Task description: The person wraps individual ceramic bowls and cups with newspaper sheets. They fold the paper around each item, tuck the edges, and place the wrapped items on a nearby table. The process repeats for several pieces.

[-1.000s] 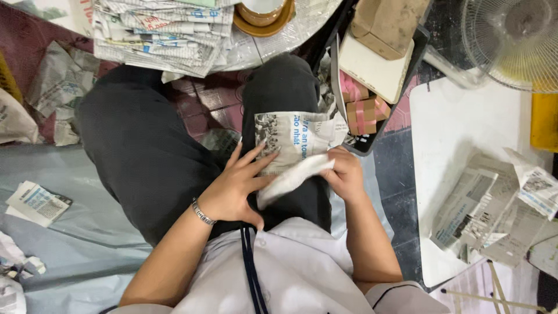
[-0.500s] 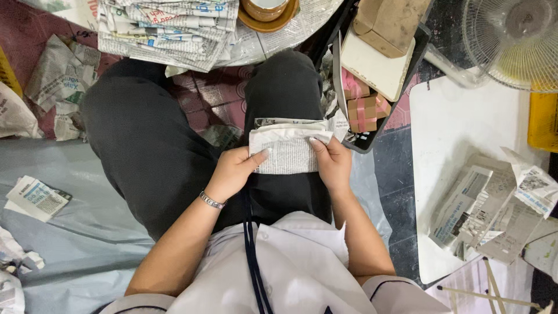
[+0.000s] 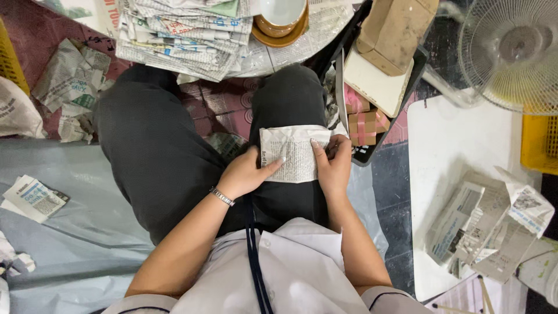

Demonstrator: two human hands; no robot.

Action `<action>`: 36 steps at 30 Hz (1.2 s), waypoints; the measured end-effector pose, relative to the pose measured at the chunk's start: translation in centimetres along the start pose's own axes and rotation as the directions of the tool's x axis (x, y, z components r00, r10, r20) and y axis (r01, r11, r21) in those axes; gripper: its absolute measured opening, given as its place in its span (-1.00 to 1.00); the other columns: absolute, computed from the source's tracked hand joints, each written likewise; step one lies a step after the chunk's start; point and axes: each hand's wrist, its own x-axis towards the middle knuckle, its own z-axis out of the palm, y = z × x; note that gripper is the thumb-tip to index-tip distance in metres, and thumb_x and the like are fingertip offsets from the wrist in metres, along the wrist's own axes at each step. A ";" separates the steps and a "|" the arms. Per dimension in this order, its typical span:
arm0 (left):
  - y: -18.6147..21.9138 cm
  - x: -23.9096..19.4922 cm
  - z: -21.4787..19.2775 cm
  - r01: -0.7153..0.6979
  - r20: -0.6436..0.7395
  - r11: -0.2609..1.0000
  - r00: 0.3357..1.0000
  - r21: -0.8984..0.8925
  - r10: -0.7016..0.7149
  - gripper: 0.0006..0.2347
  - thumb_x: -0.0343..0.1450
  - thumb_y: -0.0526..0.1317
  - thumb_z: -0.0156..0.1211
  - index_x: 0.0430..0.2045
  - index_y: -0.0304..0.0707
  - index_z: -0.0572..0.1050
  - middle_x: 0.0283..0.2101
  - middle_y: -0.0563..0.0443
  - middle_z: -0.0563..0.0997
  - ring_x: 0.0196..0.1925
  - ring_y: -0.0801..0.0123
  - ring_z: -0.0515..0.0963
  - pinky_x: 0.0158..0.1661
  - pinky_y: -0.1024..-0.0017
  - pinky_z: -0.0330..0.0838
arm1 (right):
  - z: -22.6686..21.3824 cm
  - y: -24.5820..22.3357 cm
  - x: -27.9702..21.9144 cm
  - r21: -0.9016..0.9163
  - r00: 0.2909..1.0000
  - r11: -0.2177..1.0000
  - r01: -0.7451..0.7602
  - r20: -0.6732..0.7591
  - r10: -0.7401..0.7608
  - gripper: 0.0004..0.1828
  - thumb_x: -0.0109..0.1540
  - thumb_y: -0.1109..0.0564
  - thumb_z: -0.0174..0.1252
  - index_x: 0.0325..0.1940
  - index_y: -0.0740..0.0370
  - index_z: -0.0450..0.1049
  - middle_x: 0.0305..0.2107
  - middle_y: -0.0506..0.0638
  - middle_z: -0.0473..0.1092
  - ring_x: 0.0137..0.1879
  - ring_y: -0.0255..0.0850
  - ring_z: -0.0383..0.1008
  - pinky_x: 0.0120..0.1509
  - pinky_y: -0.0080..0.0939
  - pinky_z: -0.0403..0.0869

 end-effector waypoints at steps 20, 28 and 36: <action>0.6 -2.5 -2.7 -0.452 -0.337 0.796 0.881 -0.402 0.331 -0.79 0.50 -0.29 0.22 0.00 -0.35 0.56 -0.02 -0.05 0.67 -0.01 0.41 0.65 0.02 0.47 0.49 | 0.1 -13.4 0.3 -0.238 0.823 0.796 0.557 0.287 -0.490 -0.07 0.11 -0.01 0.38 0.48 0.29 0.17 0.40 0.50 0.06 0.47 0.31 0.11 0.46 0.17 0.11; 0.4 -3.0 -2.9 -0.498 -0.147 0.722 0.857 -0.481 0.493 -0.77 0.55 -0.28 0.20 0.07 -0.38 0.53 0.06 -0.04 0.65 0.10 0.35 0.63 0.13 0.43 0.47 | 2.2 -5.6 -2.9 0.731 0.829 0.634 -0.253 0.501 -0.247 -0.33 0.42 -0.04 0.14 0.50 0.39 0.19 0.33 0.08 0.31 0.46 -0.19 0.29 0.58 -0.13 0.22; 3.6 -4.2 -1.8 -0.431 -0.529 0.834 0.823 -0.345 0.206 -0.53 0.39 -0.18 0.37 0.13 -0.40 0.36 -0.01 0.02 0.51 -0.01 0.52 0.53 -0.07 0.54 0.51 | 2.1 -4.2 -3.4 0.740 0.883 0.547 -0.391 0.469 -0.004 -0.65 0.44 0.14 0.07 0.24 0.42 0.43 0.05 0.03 0.50 0.15 -0.30 0.47 0.31 -0.26 0.40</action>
